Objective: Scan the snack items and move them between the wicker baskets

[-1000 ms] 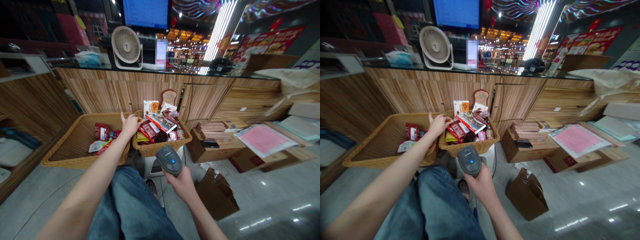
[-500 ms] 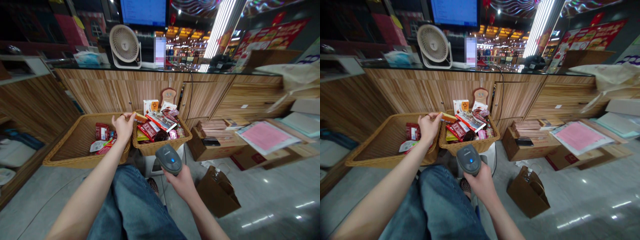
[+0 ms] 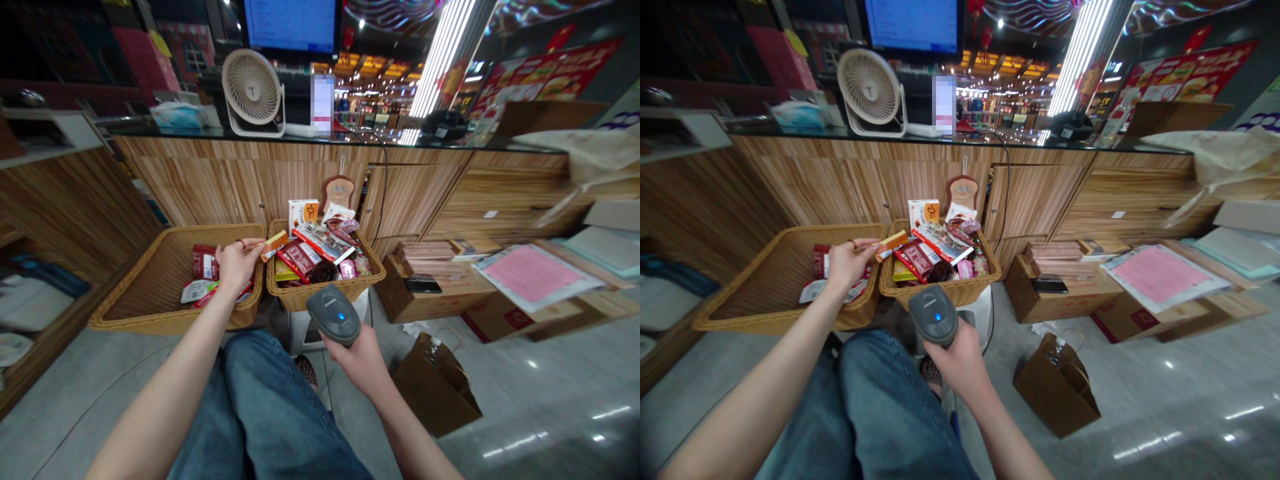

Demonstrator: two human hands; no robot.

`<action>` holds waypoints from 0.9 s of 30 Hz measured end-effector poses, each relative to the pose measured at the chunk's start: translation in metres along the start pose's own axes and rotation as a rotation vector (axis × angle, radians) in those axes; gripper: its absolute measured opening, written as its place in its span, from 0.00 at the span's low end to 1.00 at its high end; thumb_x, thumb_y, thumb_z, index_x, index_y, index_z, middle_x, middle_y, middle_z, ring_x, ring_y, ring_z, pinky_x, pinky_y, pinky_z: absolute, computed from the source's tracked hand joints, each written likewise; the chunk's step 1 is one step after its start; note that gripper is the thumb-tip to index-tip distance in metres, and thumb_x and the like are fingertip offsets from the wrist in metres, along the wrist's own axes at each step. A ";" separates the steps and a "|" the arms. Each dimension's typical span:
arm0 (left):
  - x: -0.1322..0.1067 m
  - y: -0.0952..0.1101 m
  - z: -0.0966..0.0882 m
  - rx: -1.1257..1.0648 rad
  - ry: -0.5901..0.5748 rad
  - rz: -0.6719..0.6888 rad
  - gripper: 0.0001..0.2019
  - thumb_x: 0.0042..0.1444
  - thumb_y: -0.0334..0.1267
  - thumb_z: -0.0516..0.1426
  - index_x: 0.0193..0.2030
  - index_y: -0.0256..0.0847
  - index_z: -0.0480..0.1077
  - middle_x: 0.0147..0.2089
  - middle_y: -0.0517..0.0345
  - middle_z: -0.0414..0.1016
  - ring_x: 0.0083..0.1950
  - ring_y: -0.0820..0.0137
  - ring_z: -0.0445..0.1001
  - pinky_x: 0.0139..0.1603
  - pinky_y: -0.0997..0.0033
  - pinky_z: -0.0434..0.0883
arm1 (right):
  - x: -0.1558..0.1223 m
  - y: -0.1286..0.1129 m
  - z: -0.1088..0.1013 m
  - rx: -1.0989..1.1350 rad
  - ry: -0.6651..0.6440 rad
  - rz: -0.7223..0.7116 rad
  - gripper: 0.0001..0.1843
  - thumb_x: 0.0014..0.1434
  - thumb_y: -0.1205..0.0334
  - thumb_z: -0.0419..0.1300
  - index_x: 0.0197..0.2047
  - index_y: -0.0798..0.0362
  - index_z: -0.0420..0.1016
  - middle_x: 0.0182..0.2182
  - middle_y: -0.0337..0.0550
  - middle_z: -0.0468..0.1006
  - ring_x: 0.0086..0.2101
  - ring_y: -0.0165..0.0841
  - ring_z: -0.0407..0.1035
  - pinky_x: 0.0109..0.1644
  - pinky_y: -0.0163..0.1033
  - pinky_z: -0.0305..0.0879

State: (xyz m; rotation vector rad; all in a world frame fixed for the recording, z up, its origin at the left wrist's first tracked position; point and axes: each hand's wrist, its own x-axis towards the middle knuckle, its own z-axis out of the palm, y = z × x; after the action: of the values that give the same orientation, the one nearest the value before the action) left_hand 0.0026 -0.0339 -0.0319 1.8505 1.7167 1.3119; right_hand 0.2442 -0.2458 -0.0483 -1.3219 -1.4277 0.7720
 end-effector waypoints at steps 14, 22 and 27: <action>-0.020 -0.019 -0.023 -0.458 -0.070 -0.035 0.19 0.45 0.54 0.70 0.36 0.42 0.82 0.46 0.46 0.86 0.65 0.51 0.76 0.71 0.51 0.68 | 0.023 -0.005 0.039 0.021 -0.096 -0.046 0.06 0.56 0.58 0.63 0.28 0.49 0.75 0.22 0.42 0.80 0.36 0.44 0.81 0.34 0.38 0.74; -0.019 -0.026 -0.020 -0.364 -0.086 0.018 0.16 0.51 0.52 0.65 0.37 0.43 0.82 0.47 0.49 0.86 0.64 0.52 0.77 0.71 0.50 0.68 | 0.023 -0.002 0.041 0.017 -0.092 -0.039 0.04 0.55 0.60 0.63 0.30 0.50 0.76 0.23 0.43 0.81 0.38 0.45 0.82 0.35 0.38 0.75; -0.021 -0.023 -0.020 -0.470 0.015 -0.093 0.17 0.49 0.49 0.66 0.41 0.40 0.81 0.49 0.47 0.86 0.57 0.53 0.81 0.66 0.52 0.73 | 0.020 -0.001 0.040 0.019 -0.091 -0.031 0.06 0.56 0.58 0.64 0.29 0.50 0.76 0.21 0.42 0.79 0.36 0.45 0.81 0.33 0.37 0.74</action>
State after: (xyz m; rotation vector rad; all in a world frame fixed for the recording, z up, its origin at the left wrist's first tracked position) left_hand -0.0245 -0.0540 -0.0463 1.4781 1.3319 1.5323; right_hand 0.2086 -0.2195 -0.0542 -1.2613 -1.5060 0.8317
